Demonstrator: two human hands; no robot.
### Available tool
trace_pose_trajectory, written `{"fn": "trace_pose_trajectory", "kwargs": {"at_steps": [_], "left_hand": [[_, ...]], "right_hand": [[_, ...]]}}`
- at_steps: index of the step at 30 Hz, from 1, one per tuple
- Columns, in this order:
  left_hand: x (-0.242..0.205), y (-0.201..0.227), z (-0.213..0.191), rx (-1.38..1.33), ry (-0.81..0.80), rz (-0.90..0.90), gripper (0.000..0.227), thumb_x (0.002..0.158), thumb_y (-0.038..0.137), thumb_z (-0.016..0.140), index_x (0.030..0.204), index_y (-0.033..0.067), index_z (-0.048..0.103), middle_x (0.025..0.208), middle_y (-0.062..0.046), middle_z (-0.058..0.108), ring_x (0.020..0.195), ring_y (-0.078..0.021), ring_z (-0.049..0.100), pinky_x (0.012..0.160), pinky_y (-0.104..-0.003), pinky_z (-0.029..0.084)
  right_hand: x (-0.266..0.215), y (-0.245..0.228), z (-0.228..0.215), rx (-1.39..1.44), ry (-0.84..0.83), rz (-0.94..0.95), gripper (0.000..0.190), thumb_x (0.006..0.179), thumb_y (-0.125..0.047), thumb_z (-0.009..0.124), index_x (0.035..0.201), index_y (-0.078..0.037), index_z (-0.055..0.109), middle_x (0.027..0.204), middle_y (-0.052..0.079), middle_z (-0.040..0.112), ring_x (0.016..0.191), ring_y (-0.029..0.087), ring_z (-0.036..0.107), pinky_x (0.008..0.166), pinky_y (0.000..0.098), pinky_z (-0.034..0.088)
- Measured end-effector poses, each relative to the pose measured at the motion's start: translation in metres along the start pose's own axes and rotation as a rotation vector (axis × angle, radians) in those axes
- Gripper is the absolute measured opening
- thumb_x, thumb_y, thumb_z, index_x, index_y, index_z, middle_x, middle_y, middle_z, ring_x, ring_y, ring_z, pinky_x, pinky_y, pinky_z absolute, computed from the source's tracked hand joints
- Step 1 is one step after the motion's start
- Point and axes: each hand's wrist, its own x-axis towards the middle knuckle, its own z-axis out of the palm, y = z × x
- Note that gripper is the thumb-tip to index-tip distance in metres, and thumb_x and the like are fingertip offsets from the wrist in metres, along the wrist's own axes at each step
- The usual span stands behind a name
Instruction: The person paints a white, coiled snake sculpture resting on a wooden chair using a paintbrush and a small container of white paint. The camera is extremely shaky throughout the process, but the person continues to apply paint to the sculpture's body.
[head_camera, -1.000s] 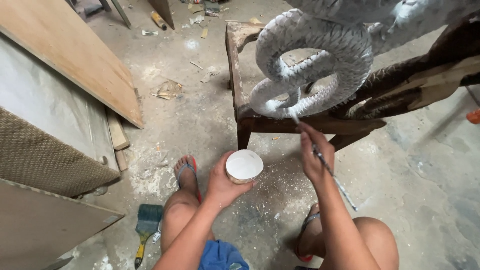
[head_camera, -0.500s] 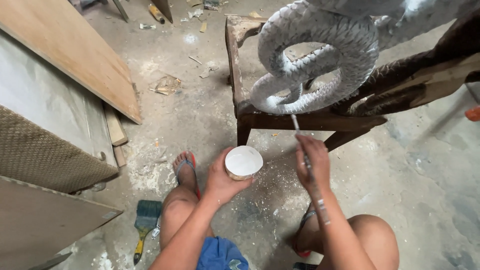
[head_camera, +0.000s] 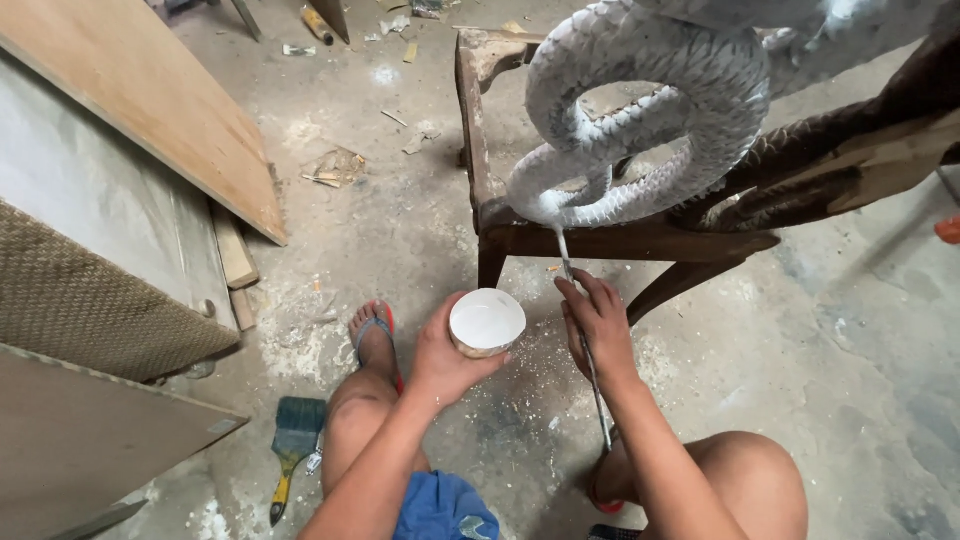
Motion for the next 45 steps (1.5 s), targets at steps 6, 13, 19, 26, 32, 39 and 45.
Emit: {"fn": "trace_pose_trajectory", "kwargs": {"at_steps": [6, 13, 19, 26, 32, 39, 45], "left_hand": [[-0.003, 0.009, -0.001, 0.003, -0.006, 0.029, 0.092, 0.045, 0.021, 0.101, 0.128, 0.0045, 0.063, 0.118, -0.021, 0.071, 0.121, -0.0439, 0.064, 0.107, -0.055, 0.048], [-0.002, 0.001, -0.002, -0.01, 0.002, 0.023, 0.095, 0.045, 0.021, 0.101, 0.13, 0.0039, 0.062, 0.119, -0.021, 0.07, 0.122, -0.0443, 0.063, 0.108, -0.057, 0.048], [-0.001, 0.003, -0.001, -0.01, 0.0, 0.018, 0.094, 0.046, 0.019, 0.101, 0.13, 0.0026, 0.061, 0.12, -0.023, 0.07, 0.122, -0.0467, 0.062, 0.109, -0.058, 0.047], [0.0, -0.003, -0.002, 0.002, 0.007, 0.021, 0.095, 0.045, 0.023, 0.101, 0.13, 0.0073, 0.062, 0.12, -0.02, 0.071, 0.123, -0.0438, 0.062, 0.108, -0.056, 0.047], [0.001, 0.0, -0.002, 0.014, 0.023, 0.034, 0.095, 0.044, 0.023, 0.101, 0.13, 0.0072, 0.063, 0.118, -0.02, 0.071, 0.12, -0.0438, 0.064, 0.106, -0.056, 0.049], [-0.001, 0.004, -0.002, 0.001, 0.026, 0.013, 0.094, 0.043, 0.023, 0.101, 0.129, 0.007, 0.064, 0.118, -0.02, 0.072, 0.12, -0.044, 0.064, 0.106, -0.056, 0.049], [0.001, 0.0, -0.002, 0.017, 0.027, 0.008, 0.093, 0.044, 0.022, 0.099, 0.129, 0.0094, 0.064, 0.118, -0.018, 0.072, 0.12, -0.0425, 0.065, 0.107, -0.055, 0.049]], "right_hand": [[-0.002, -0.003, 0.012, 0.012, -0.015, -0.056, 0.03, 0.099, -0.018, 0.062, 0.127, -0.018, 0.072, 0.123, 0.015, 0.069, 0.113, 0.037, 0.065, 0.098, 0.0477, 0.052], [-0.01, -0.002, 0.017, -0.054, 0.055, 0.065, 0.028, 0.098, -0.014, 0.064, 0.125, -0.014, 0.072, 0.118, 0.017, 0.068, 0.11, 0.038, 0.065, 0.096, 0.0492, 0.053], [0.021, -0.034, 0.006, 0.049, 0.054, -0.055, 0.03, 0.097, -0.014, 0.064, 0.126, -0.016, 0.072, 0.12, 0.016, 0.068, 0.112, 0.036, 0.066, 0.095, 0.0456, 0.053], [0.021, -0.022, -0.001, 0.074, 0.013, -0.122, 0.03, 0.098, -0.017, 0.063, 0.127, -0.019, 0.073, 0.125, 0.013, 0.069, 0.114, 0.036, 0.064, 0.098, 0.0449, 0.052], [0.014, -0.029, 0.001, 0.033, -0.01, -0.016, 0.026, 0.099, -0.018, 0.064, 0.123, -0.015, 0.073, 0.117, 0.016, 0.07, 0.107, 0.036, 0.066, 0.089, 0.0464, 0.054], [0.03, -0.045, -0.007, 0.068, 0.015, -0.103, 0.029, 0.1, -0.02, 0.06, 0.127, -0.019, 0.071, 0.123, 0.013, 0.067, 0.114, 0.034, 0.065, 0.094, 0.0439, 0.053], [0.022, -0.031, -0.008, 0.014, 0.01, -0.092, 0.025, 0.101, -0.018, 0.06, 0.122, -0.017, 0.074, 0.125, 0.015, 0.068, 0.115, 0.036, 0.064, 0.095, 0.045, 0.052]]}}
